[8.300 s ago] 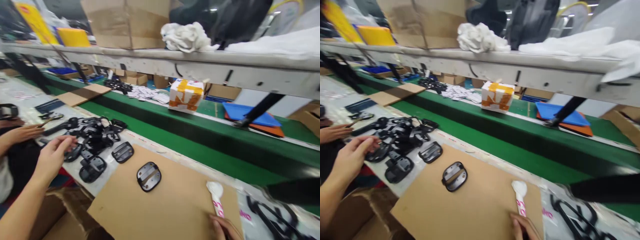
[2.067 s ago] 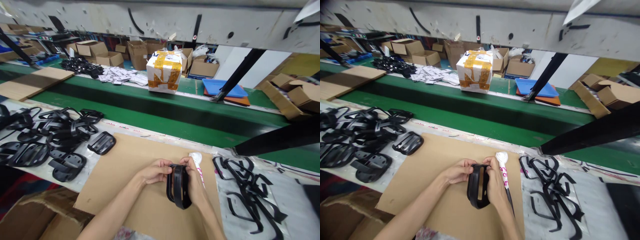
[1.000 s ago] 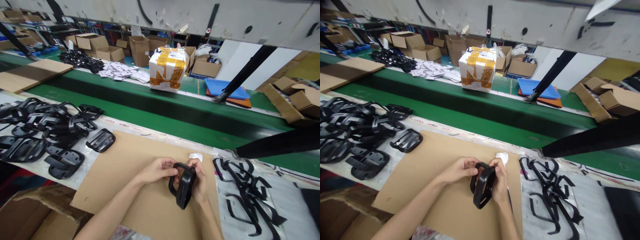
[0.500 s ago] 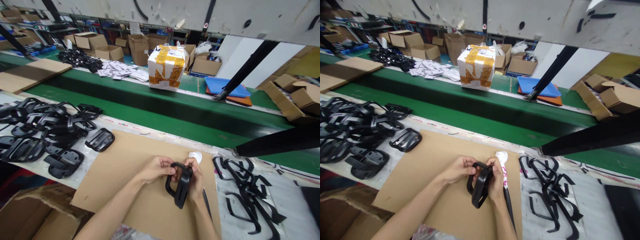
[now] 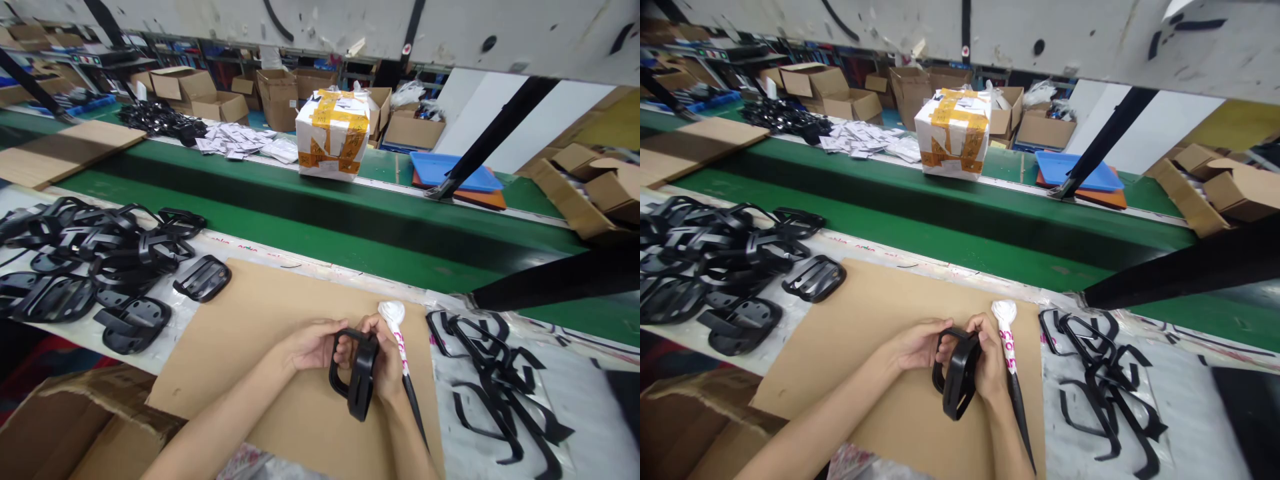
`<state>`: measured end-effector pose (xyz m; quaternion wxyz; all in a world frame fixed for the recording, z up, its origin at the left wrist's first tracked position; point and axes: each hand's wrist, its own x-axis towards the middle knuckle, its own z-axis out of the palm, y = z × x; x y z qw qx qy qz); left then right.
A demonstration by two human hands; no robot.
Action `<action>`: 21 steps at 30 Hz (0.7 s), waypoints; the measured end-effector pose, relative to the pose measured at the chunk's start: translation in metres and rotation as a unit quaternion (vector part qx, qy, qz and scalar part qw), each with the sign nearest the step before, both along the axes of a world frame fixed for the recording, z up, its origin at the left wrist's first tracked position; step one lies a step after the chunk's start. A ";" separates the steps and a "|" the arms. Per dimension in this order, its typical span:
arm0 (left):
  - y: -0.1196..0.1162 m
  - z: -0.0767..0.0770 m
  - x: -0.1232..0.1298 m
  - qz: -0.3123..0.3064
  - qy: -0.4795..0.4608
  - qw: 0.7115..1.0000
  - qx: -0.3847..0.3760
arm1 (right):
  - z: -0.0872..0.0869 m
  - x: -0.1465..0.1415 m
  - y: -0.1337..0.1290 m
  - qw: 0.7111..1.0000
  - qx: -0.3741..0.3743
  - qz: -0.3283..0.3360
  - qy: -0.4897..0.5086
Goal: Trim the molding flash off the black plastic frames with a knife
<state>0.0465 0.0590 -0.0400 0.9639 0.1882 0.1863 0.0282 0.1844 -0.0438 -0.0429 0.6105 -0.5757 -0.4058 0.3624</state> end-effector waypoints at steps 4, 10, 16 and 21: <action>-0.006 0.005 0.005 0.035 0.027 0.999 0.003 | 0.000 -0.001 0.002 1.000 0.001 -0.004 0.024; -0.012 0.020 -0.006 0.095 0.072 0.922 0.369 | 0.012 0.008 0.000 0.999 0.003 -0.030 0.010; -0.031 0.024 -0.024 -0.022 0.201 0.728 0.655 | 0.040 0.020 -0.006 0.997 0.034 -0.016 -0.069; -0.039 0.013 -0.020 0.005 0.160 0.741 0.652 | 0.058 0.015 -0.007 0.983 0.042 0.069 -0.163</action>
